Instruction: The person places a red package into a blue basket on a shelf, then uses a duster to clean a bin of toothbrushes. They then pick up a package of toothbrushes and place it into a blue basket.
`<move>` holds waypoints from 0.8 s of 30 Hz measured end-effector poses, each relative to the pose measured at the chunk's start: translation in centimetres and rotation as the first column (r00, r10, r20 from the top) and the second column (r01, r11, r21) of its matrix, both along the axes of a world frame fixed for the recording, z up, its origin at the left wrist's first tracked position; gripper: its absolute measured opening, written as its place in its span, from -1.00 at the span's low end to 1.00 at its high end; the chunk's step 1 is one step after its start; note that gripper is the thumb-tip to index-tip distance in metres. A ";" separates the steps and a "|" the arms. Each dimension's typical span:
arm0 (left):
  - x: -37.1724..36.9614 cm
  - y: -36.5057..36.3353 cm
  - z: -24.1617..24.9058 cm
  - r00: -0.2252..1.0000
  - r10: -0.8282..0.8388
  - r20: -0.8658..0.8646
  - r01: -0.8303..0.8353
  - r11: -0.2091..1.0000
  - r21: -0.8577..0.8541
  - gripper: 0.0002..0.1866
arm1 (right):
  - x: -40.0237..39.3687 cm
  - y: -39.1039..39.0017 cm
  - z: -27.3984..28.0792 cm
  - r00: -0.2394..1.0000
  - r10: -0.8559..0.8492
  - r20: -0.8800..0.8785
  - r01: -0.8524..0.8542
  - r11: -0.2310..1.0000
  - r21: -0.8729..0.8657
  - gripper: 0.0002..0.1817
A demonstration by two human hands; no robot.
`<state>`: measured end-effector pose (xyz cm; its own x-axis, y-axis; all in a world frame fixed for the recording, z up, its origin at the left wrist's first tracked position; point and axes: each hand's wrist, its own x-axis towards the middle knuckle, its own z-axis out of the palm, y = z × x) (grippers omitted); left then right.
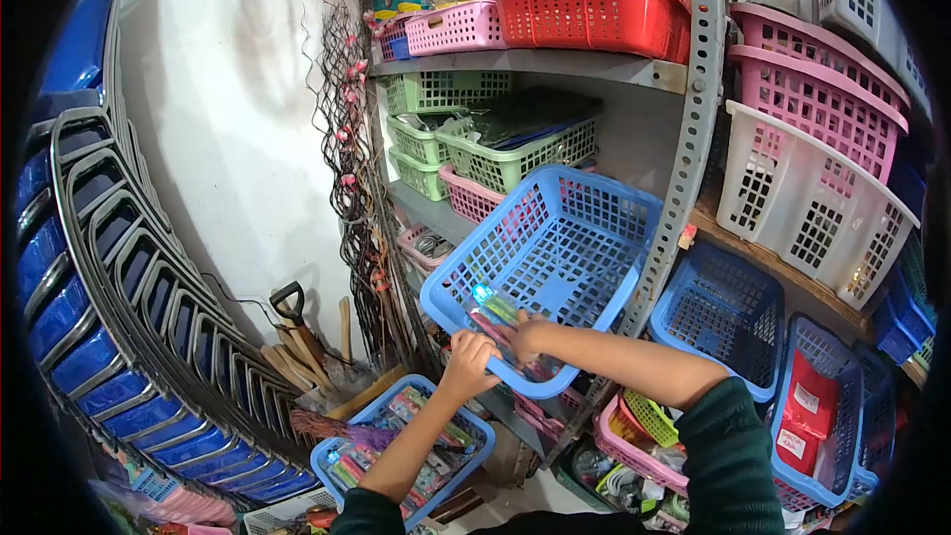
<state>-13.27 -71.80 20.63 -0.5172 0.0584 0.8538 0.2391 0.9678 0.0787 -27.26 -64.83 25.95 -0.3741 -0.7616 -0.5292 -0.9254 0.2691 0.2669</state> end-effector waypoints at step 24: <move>-5.1 -1.1 10.7 0.978 -0.086 0.192 0.105 0.990 -0.091 -0.51 | 3.7 11.8 5.7 0.967 0.036 -0.252 -0.254 0.058 -0.966 -0.73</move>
<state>-18.38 -72.93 31.35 -0.6551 0.1957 0.7298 0.3209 0.9465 0.0342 -23.52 -53.04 31.63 -0.1576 -0.5855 0.7952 -0.9687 0.2481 -0.0093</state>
